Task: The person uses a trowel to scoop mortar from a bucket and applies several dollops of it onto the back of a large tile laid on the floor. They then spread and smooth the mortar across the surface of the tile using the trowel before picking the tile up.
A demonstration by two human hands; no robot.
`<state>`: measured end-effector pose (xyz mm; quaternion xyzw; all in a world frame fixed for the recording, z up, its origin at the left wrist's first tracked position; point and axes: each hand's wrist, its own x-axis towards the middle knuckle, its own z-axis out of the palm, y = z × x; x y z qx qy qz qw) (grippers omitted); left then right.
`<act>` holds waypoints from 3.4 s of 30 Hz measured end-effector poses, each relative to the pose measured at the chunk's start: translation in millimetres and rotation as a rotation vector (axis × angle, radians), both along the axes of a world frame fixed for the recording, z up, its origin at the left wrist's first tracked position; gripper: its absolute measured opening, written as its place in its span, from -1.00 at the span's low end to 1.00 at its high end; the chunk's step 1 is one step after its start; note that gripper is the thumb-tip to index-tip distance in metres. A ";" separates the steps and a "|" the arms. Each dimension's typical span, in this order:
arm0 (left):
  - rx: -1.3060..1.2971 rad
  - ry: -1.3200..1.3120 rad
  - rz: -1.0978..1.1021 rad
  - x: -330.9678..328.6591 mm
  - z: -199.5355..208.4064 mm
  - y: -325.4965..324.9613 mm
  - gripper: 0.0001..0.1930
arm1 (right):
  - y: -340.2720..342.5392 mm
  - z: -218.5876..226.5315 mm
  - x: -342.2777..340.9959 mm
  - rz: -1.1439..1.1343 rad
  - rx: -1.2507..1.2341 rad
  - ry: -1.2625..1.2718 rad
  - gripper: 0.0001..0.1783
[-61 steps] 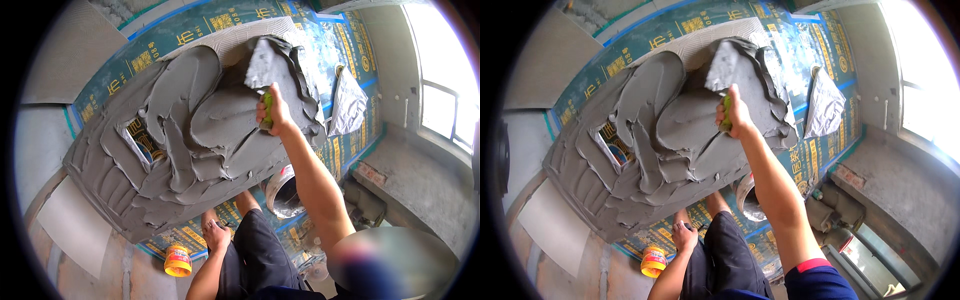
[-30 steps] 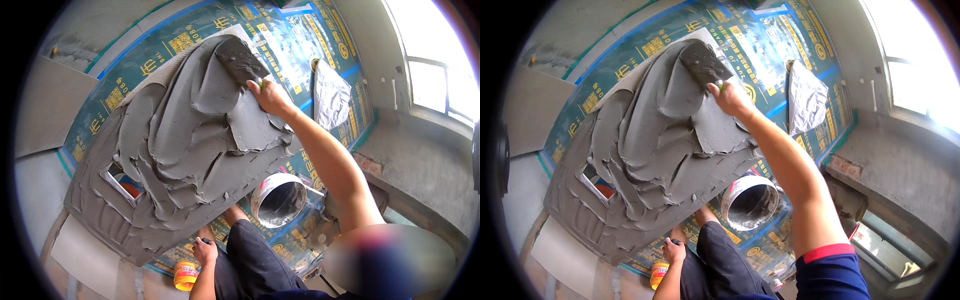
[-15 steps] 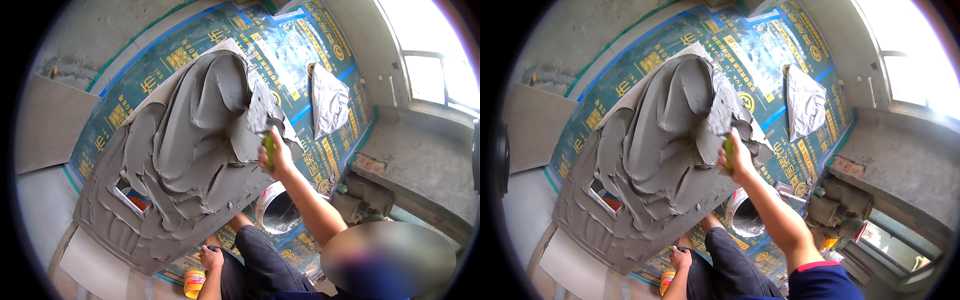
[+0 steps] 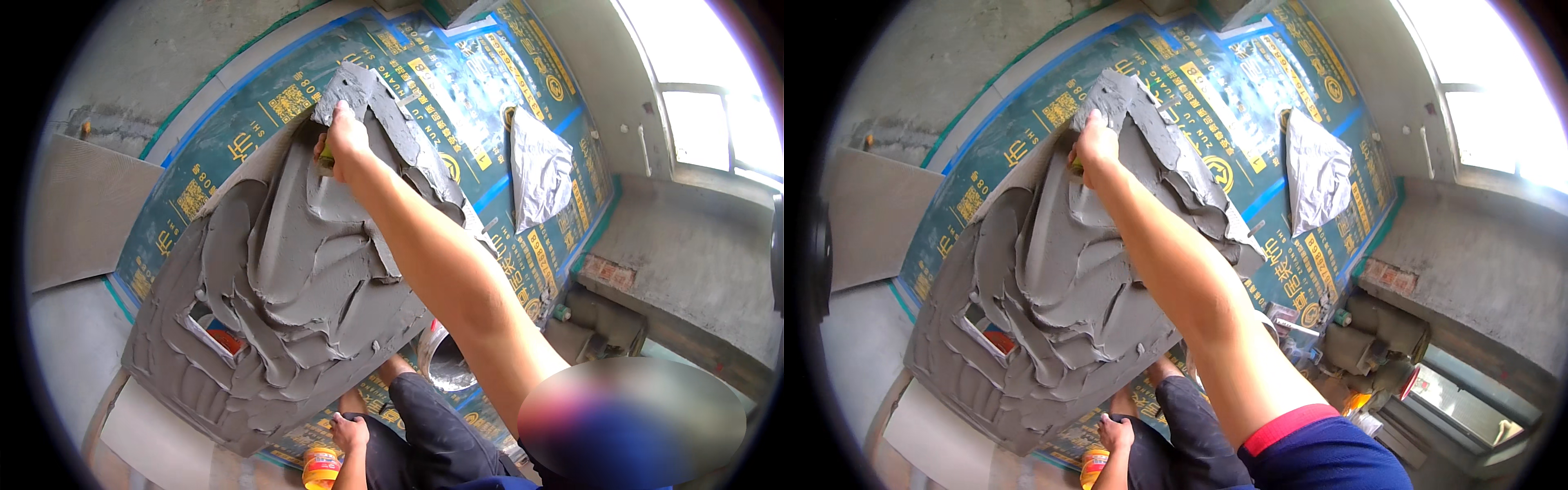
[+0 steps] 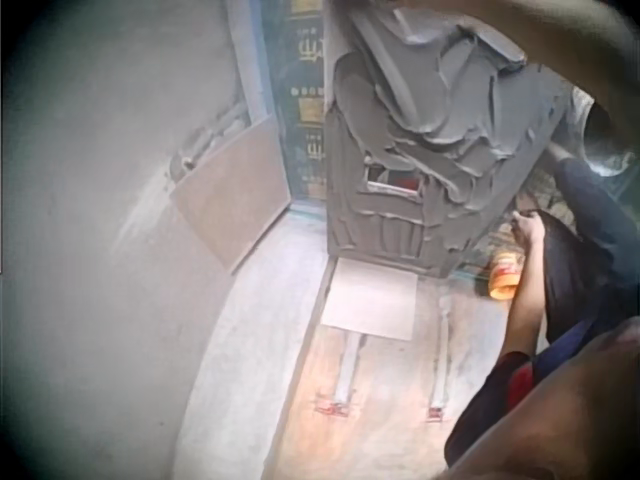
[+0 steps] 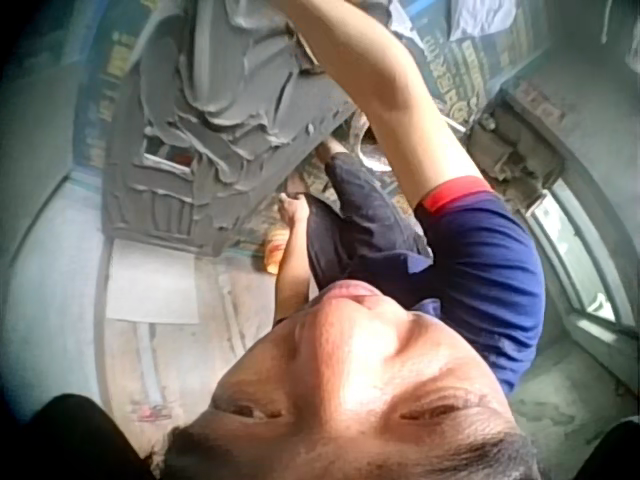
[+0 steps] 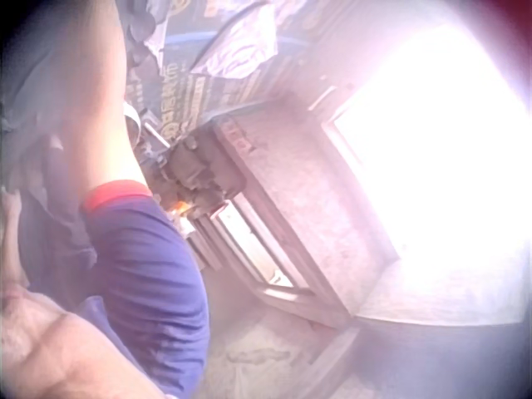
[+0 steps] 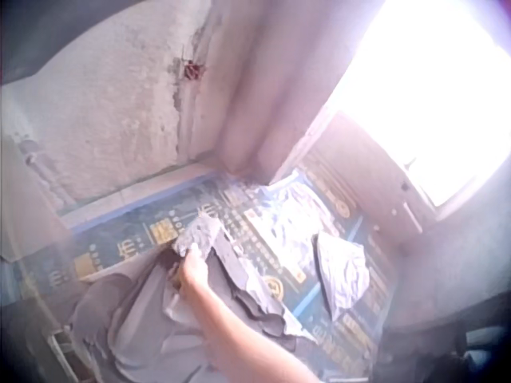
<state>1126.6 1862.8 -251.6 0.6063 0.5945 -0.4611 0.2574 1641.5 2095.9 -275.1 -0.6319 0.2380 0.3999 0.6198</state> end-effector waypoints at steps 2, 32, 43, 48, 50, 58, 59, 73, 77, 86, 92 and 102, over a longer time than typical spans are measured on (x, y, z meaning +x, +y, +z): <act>0.002 0.032 -0.016 -1.5 -1.3 -1.4 -0.45 | 8.1 -3.5 4.1 0.046 -0.047 0.013 -0.51; 0.088 0.026 0.174 -25.0 -6.7 -26.8 -0.55 | -33.8 1.6 69.5 1.259 -0.858 -1.265 -0.50; 0.071 -0.005 0.202 -24.3 -7.3 -25.2 -0.51 | 7.9 75.3 -100.2 1.476 -0.237 -0.284 -0.53; 0.095 -0.032 0.200 -40.4 -6.4 -27.9 -0.52 | 78.4 1.9 -74.1 1.192 -0.342 -0.301 -0.61; 0.104 -0.065 0.211 -35.7 -11.6 -29.4 -0.52 | 84.3 -15.5 -27.4 1.051 -0.442 -0.331 -0.65; 0.056 -0.038 0.291 -55.3 -1.4 -20.6 -0.53 | -28.1 25.5 -100.0 0.776 -0.168 -0.305 -0.58; 0.050 -0.044 0.294 -56.9 -3.7 -21.5 -0.53 | -29.4 39.2 -126.6 0.718 -0.142 -0.183 -0.58; 0.087 -0.093 0.312 -84.3 -2.5 -3.9 -0.55 | -54.0 1.8 -209.6 1.841 -0.395 -1.442 -0.64; 0.100 -0.093 0.318 -88.7 -4.2 -7.0 -0.57 | -76.5 26.2 -116.1 0.935 -0.618 -0.674 -0.60; 0.120 -0.070 0.279 -77.5 -8.1 -13.2 -0.56 | -37.3 49.3 -288.2 0.429 0.214 0.337 -0.57; 0.097 -0.048 0.263 -67.0 -6.8 -17.2 -0.52 | 53.4 33.3 -326.5 1.387 -0.118 -0.790 -0.60; 0.146 -0.035 0.290 -63.9 -9.3 -30.5 -0.56 | 39.4 -22.4 -81.4 1.192 -0.737 -1.094 -0.45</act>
